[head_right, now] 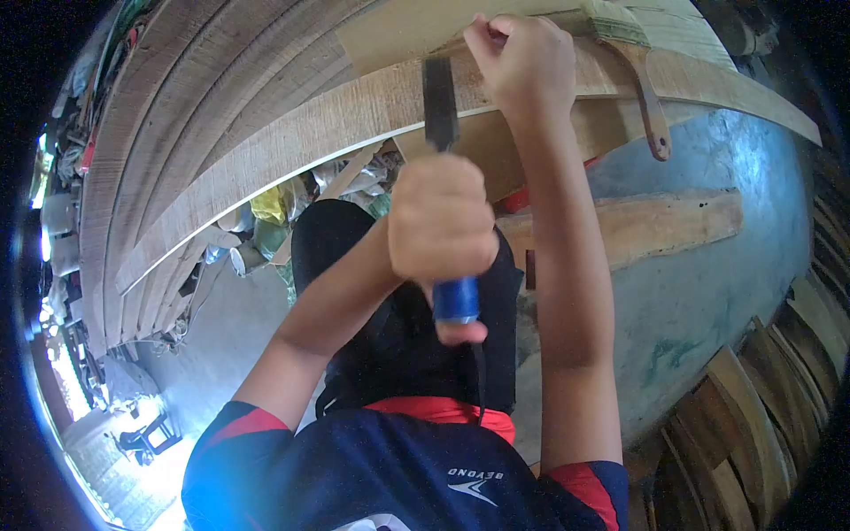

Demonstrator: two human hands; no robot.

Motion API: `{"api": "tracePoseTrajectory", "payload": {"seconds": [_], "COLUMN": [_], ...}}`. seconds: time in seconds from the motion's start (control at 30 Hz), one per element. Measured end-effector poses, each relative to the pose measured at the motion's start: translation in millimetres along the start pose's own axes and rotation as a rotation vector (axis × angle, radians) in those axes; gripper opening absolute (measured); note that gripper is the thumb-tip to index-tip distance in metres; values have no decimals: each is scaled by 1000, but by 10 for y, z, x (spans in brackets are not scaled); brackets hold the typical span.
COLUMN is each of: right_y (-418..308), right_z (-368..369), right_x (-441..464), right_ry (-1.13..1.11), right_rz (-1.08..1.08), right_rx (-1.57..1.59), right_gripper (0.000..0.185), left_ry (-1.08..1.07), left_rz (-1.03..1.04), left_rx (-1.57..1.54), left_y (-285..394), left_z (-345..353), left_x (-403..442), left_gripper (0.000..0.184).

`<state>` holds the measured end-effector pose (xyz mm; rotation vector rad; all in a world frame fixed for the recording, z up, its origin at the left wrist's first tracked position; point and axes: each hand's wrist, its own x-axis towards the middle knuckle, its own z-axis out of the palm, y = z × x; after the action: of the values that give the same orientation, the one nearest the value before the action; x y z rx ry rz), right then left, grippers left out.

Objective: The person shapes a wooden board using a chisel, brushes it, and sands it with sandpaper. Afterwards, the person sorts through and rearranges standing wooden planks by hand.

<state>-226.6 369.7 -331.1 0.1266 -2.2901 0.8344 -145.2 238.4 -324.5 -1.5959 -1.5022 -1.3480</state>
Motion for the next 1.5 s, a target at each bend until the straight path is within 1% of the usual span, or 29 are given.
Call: {"api": "tracePoseTrajectory", "payload": {"seconds": [0.07, 0.13, 0.17, 0.2, 0.27, 0.3, 0.43, 0.5, 0.63, 0.7, 0.77, 0.83, 0.9, 0.93, 1.0, 1.1, 1.2, 1.27, 1.3, 1.33, 1.43, 1.47, 1.5], "right_y": [15, 21, 22, 8, 8, 2, 17, 7, -4, -16, -36, -41, -46, -38, -42, -117, -117, -128, -188, -222, -203, -201, -210], "right_z": [1, 19, 18, 12, -11, -17, -9, 3, -9, -22, -35, -43, -28, -3, 42, 104, 92, 74, 45, 27, 42, 46, 42], "right_x": [38, 27, 24, 30, 52, 40, 36, 30, 37, 38, 59, 62, 65, 57, 32, -30, -25, -34, -31, -33, -12, -22, -24], "right_ry": [-14, -1, 0, 0, -11, -22, -27, -7, -17, -59, -72, -84, -66, -67, -40, -5, -75, -102, -135, -167, -148, -150, -133], "right_rz": [16, 2, 9, 20, 12, 5, 15, 19, 2, 65, 64, 64, -73, -74, -198, -235, -173, -135, -62, 11, -34, -37, -43], "right_rx": [-46, -39, -22, -6, -9, -12, -87, -43, -29, -13, -66, -118, -178, -178, -134, -97, -108, -92, -70, -48, -95, -92, -94], "right_gripper": [30, 30, 30, 30, 30, 30, 30, 30, 32, 29, 30, 31, 30, 30, 28, 29, 29, 29, 30, 30, 31, 31, 32], "left_ry": [-19, -66, -52, -50, -124, -70, -14, 0, -18, -10, -47, -1, -24, -37, -49, -23, -5, -38, -67, -53, -8, -52, -69], "left_rz": [-21, -24, -24, -21, 14, 2, -85, -90, -74, -89, -95, -67, -58, -50, -35, 6, -1, -20, -35, -45, -37, -32, -26], "left_rx": [15, 19, 3, 7, 18, 8, -8, -44, -60, -64, -68, -39, -33, -45, -57, -20, 72, 32, -3, 44, 72, 78, 88], "left_y": [-23, 181, 246, 192, 44, 27, 258, 387, 366, 373, 431, 519, 513, 507, 511, 537, 634, 587, 530, 433, 328, 415, 520], "left_z": [0, 57, 92, 72, 7, 22, -34, -89, -103, -122, -149, -88, -108, -120, -134, -130, -97, -95, -112, -145, -143, -109, -71], "left_x": [66, 12, -21, -6, -1, 45, 103, 62, 35, 73, 51, -18, -64, -65, -69, -139, -215, -194, -159, -130, -118, -165, -219], "left_gripper": [48, 48, 48, 48, 48, 49, 47, 45, 46, 46, 45, 44, 44, 44, 45, 46, 46, 45, 44, 42, 42, 42, 32]}}
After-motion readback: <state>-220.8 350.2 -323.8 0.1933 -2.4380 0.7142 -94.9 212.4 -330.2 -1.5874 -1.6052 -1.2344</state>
